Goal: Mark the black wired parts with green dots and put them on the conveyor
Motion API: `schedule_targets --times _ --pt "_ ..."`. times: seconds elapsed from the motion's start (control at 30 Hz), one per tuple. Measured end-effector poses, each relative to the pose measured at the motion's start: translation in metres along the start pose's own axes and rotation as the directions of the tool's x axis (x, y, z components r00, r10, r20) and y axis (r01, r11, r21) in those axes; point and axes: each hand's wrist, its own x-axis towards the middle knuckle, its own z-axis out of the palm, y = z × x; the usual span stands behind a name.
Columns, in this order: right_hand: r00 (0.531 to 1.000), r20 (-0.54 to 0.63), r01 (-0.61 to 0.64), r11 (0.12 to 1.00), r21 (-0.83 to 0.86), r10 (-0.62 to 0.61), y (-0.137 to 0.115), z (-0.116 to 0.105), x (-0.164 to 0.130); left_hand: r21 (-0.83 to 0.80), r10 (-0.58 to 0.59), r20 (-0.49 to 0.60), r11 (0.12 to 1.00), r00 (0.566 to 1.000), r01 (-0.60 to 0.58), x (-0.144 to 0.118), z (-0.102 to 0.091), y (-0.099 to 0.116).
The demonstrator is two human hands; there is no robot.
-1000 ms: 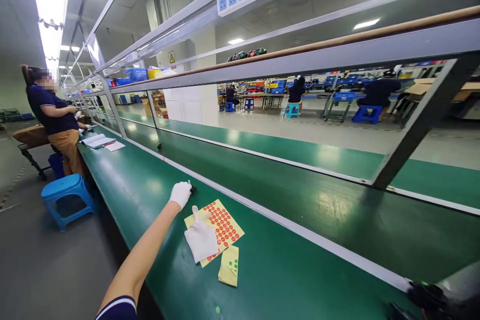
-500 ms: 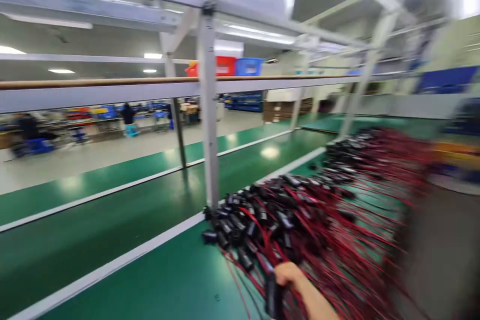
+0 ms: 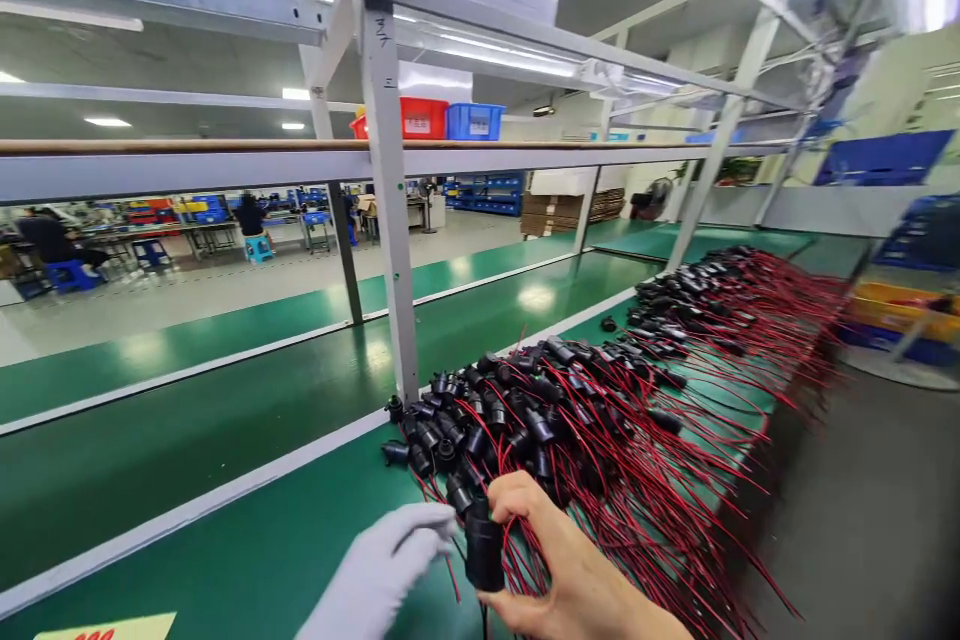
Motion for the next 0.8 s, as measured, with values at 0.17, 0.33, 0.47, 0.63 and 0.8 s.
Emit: schedule_targets --times 0.17,0.33,0.47,0.63,0.8 --pt "0.991 0.045 0.132 0.990 -0.051 -0.129 0.005 -0.015 0.003 -0.108 0.121 0.099 0.988 0.988 -0.110 0.034 0.054 0.010" --pt "0.983 0.105 0.162 0.983 -0.087 -0.153 0.009 -0.024 -0.001 -0.051 0.065 0.092 0.997 0.994 -0.061 0.032 0.056 0.008" --pt "0.985 0.090 0.154 0.986 -0.061 -0.149 0.012 -0.021 0.002 -0.121 0.074 0.068 0.990 0.995 -0.066 0.034 0.056 0.005" --pt "0.997 0.059 -0.062 0.989 0.132 0.054 0.018 -0.012 0.010 -0.647 0.040 0.137 0.760 0.990 0.059 0.039 0.067 -0.010" --pt "0.921 0.162 -0.386 0.892 0.237 0.355 0.011 -0.010 0.014 -0.851 -0.067 0.197 0.484 0.978 0.204 0.031 0.074 -0.011"
